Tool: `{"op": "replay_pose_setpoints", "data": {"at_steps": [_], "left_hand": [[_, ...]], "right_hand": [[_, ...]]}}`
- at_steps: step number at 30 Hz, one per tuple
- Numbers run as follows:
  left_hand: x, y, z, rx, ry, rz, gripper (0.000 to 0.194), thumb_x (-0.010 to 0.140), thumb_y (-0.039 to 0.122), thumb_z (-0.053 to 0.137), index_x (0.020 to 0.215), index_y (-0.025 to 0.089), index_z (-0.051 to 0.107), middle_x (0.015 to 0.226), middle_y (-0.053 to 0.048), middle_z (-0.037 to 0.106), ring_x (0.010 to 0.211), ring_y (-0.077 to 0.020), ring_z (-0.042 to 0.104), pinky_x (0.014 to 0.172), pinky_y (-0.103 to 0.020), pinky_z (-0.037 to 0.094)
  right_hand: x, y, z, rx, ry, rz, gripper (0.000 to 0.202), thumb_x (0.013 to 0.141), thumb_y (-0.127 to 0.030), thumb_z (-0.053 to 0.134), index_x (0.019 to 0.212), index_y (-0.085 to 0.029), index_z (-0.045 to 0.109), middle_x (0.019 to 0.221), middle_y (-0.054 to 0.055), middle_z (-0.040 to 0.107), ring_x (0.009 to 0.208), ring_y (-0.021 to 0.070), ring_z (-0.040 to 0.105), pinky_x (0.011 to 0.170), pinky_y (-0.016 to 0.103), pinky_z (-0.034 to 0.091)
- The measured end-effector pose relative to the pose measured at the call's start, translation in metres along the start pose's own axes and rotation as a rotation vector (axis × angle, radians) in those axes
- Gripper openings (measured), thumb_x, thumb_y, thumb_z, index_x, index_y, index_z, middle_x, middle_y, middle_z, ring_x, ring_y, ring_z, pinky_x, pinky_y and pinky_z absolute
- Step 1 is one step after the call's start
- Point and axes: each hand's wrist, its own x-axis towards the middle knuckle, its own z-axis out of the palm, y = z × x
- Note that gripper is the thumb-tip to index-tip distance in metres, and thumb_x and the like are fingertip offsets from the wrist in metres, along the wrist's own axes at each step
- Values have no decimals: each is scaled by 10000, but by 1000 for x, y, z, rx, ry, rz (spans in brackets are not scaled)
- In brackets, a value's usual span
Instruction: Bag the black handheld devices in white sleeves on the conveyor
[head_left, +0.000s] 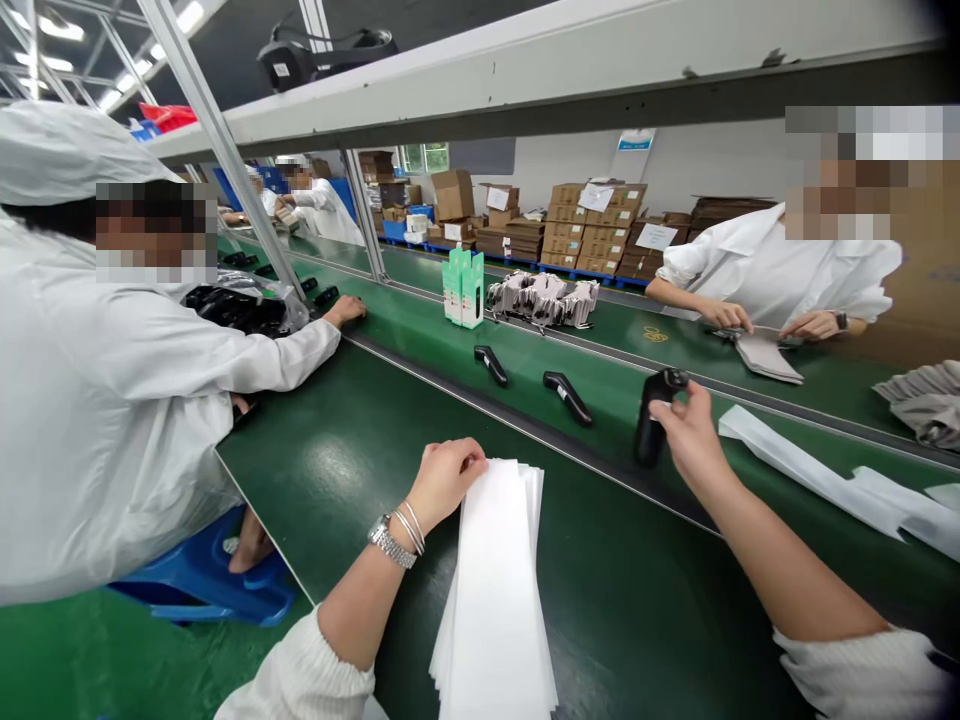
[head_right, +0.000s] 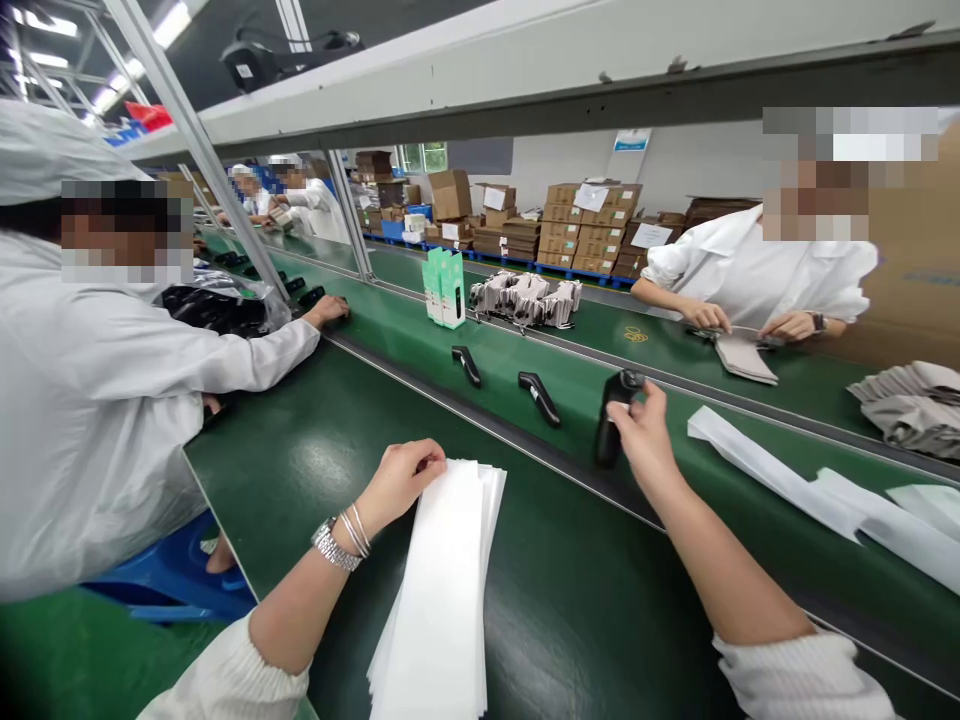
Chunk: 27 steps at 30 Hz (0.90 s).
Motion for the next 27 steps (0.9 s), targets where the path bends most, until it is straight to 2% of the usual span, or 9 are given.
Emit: {"op": "replay_pose_setpoints", "data": {"at_steps": [2, 5, 8, 10, 13, 15, 20, 24, 27], "left_hand": [[-1, -2, 0, 15, -5, -19, 158, 822, 359, 578, 840, 210, 626, 810, 20, 621, 784, -152, 558, 797, -292, 363], [-2, -2, 1, -4, 16, -10, 167, 851, 316, 533, 771, 193, 612, 811, 7, 624, 789, -150, 562, 804, -299, 369], [-3, 2, 2, -17, 48, 72, 233, 906, 291, 464, 750, 185, 601, 784, 5, 631, 788, -141, 564, 887, -334, 359], [-4, 5, 2, -5, 48, 161, 198, 914, 266, 467, 796, 194, 609, 802, 13, 642, 793, -132, 559, 963, -361, 330], [-7, 10, 1, 14, 65, 262, 128, 910, 211, 475, 878, 209, 599, 801, 30, 624, 774, -114, 533, 1009, -369, 316], [-9, 13, 1, 17, 100, 294, 96, 897, 207, 507, 857, 206, 594, 825, 22, 597, 822, -120, 529, 1005, -367, 324], [-12, 26, -2, -133, 182, 285, 65, 819, 233, 650, 777, 197, 616, 945, -12, 536, 967, -156, 523, 971, -360, 364], [-7, 42, -7, -350, 280, 235, 67, 827, 215, 628, 770, 184, 609, 1004, -34, 499, 996, -155, 516, 920, -310, 427], [-1, 47, -11, -444, 391, 160, 77, 833, 203, 600, 760, 179, 596, 969, -29, 485, 964, -141, 517, 881, -278, 443]], "right_hand": [[-15, -28, 33, 273, -96, 31, 707, 722, -391, 680, 1304, -294, 291, 947, 24, 619, 733, 205, 663, 752, 416, 550], [-39, -57, 79, 460, -200, 62, 653, 708, -359, 720, 1225, -313, 324, 994, 9, 620, 739, 187, 674, 772, 424, 559], [-52, -66, 112, 543, -240, 60, 618, 736, -343, 706, 1217, -315, 319, 1039, 17, 603, 790, 185, 680, 818, 423, 555], [-56, -68, 125, 560, -240, 37, 630, 756, -344, 686, 1253, -326, 299, 1089, 32, 584, 831, 186, 679, 839, 411, 550], [-58, -71, 134, 552, -239, -5, 679, 768, -345, 672, 1307, -346, 259, 1163, 53, 545, 848, 182, 676, 838, 391, 551], [-60, -74, 135, 553, -262, -11, 689, 771, -339, 672, 1318, -354, 253, 1176, 56, 526, 829, 176, 675, 820, 381, 556], [-70, -72, 136, 535, -369, 74, 680, 757, -348, 701, 1309, -356, 305, 1171, 45, 523, 835, 183, 670, 772, 355, 556], [-89, -66, 139, 534, -580, 173, 377, 864, -493, 571, 1163, -265, 545, 1127, 49, 592, 952, 190, 632, 799, 309, 517], [-106, -69, 140, 570, -840, 330, 338, 858, -499, 592, 967, -184, 651, 999, 63, 655, 903, 172, 626, 828, 297, 487]]}}
